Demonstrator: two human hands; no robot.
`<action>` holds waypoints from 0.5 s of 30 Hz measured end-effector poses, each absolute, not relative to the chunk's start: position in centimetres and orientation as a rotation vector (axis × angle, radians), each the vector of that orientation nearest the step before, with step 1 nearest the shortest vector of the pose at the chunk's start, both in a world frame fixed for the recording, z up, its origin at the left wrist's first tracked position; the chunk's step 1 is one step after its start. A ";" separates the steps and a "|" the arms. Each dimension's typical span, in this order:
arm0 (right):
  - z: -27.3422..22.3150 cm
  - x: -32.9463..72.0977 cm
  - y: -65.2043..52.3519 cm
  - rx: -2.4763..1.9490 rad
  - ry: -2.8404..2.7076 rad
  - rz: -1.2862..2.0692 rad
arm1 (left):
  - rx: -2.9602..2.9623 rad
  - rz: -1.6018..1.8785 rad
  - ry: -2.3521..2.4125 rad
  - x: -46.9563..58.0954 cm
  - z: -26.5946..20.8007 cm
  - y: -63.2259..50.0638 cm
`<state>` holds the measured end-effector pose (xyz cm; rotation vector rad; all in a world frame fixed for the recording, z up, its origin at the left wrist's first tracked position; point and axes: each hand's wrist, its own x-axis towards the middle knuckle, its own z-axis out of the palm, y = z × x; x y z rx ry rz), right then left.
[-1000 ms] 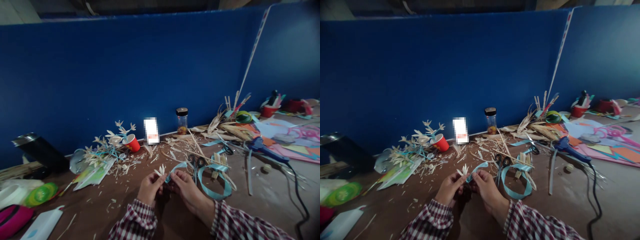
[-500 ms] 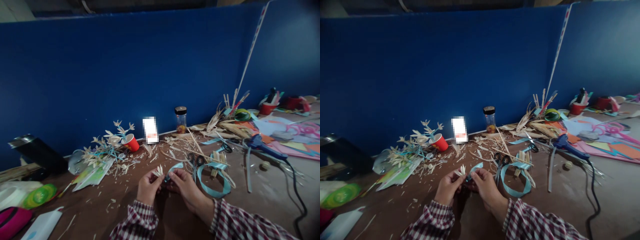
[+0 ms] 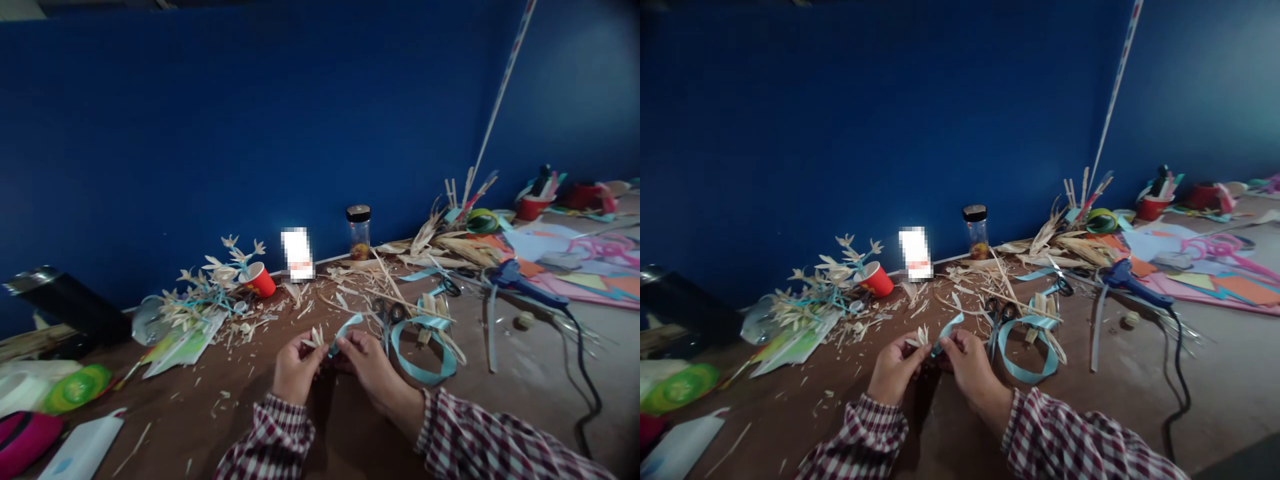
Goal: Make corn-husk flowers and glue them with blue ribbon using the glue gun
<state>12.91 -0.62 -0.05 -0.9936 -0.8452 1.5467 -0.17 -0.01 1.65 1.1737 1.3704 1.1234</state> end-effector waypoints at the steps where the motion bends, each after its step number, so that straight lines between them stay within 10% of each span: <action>1: 0.0 12.9 -0.6 -0.994 -0.845 1.556 | 1.164 1.120 1.370 -0.2 1.6 0.0; 15: 0.9 13.1 -0.9 -0.908 -0.869 1.662 | 1.095 1.089 1.307 -0.7 0.5 0.3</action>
